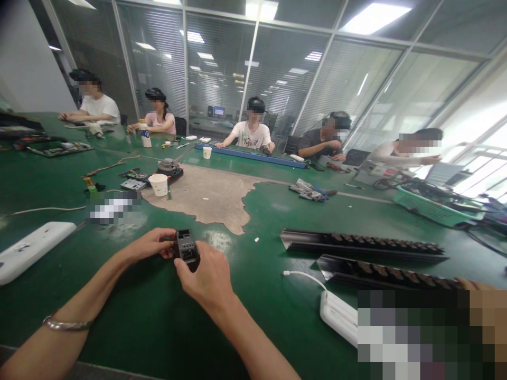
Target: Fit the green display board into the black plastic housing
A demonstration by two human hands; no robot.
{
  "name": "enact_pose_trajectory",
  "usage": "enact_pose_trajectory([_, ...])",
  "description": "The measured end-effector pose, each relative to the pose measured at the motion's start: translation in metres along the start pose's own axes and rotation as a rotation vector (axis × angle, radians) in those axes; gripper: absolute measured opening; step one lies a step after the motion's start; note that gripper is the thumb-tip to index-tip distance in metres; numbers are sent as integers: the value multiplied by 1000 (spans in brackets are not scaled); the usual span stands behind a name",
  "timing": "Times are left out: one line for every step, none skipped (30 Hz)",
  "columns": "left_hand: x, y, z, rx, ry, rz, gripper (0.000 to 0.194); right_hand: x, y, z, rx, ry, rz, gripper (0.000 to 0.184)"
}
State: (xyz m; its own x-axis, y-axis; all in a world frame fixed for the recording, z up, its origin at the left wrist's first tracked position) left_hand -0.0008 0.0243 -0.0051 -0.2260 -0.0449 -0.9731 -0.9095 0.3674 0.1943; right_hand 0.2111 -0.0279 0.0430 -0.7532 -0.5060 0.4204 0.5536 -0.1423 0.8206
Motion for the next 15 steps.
enact_pose_trajectory([1,1,0,-9,-12,23,26,0,-1,-1,4,-1,-12,21])
enact_pose_trajectory([2,2,0,-20,-23,45,26,1,-1,-1,10,-3,-23,22])
enact_pose_trajectory([3,3,0,-33,-30,61,28,1,-2,-2,17,-5,-32,23])
enact_pose_trajectory([4,4,0,-45,-31,68,31,1,-2,-3,25,-7,-38,25])
enact_pose_trajectory([5,5,1,-52,-29,65,34,1,-2,-4,34,-5,-40,27])
enact_pose_trajectory([5,5,1,-54,-24,56,37,1,-2,-5,44,-2,-40,29])
enact_pose_trajectory([6,5,1,-53,-18,44,38,1,-2,-6,55,1,-39,31])
enact_pose_trajectory([6,5,1,-53,-9,35,39,0,-1,-6,65,5,-38,32])
enact_pose_trajectory([6,5,1,-54,2,28,39,0,-1,-7,76,8,-38,34])
enact_pose_trajectory([6,5,0,-56,11,24,39,-1,-2,-7,87,11,-35,35])
enact_pose_trajectory([5,4,0,-60,21,23,39,-2,-2,-7,95,13,-31,37])
enact_pose_trajectory([5,4,0,-64,29,21,39,-3,-4,-7,99,12,-23,37])
enact_pose_trajectory([4,4,-1,-68,35,18,39,-4,-5,-7,99,9,-13,36])
enact_pose_trajectory([3,4,-1,-70,39,11,40,-4,-8,-7,96,4,0,34])
enact_pose_trajectory([3,4,-1,-72,40,2,40,-4,-10,-7,90,0,17,32])
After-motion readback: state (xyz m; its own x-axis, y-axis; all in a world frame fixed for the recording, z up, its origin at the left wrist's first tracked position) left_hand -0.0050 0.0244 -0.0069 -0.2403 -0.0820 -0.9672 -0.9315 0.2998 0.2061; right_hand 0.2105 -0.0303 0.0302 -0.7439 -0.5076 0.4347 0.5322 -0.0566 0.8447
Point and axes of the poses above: each hand's wrist, its own z-axis towards the middle knuckle, its own y-axis out of the back of the hand, x = y × z, the point moved 2 cm from there along z, towards the middle knuckle, and after that the axes turned 7 degrees about -z, right-handed, at the moved point
